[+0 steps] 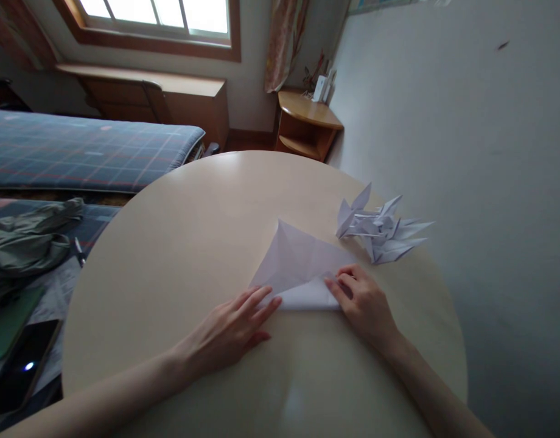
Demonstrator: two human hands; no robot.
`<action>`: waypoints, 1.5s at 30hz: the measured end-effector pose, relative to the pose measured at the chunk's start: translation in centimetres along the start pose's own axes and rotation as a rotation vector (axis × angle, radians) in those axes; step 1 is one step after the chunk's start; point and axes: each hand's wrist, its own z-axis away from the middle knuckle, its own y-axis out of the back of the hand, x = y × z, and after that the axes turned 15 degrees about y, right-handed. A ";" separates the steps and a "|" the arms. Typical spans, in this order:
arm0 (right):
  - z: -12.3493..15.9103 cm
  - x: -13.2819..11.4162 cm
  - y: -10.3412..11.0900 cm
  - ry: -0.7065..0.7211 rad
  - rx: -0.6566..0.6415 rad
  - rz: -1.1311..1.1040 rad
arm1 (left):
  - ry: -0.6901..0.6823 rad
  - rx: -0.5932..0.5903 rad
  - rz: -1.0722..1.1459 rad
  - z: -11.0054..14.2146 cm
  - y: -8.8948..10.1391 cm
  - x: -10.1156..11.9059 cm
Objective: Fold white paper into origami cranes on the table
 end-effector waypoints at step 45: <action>-0.4 0.0 0.1 -0.021 -0.044 0.040 | -0.011 0.247 -0.187 0.7 0.1 3.8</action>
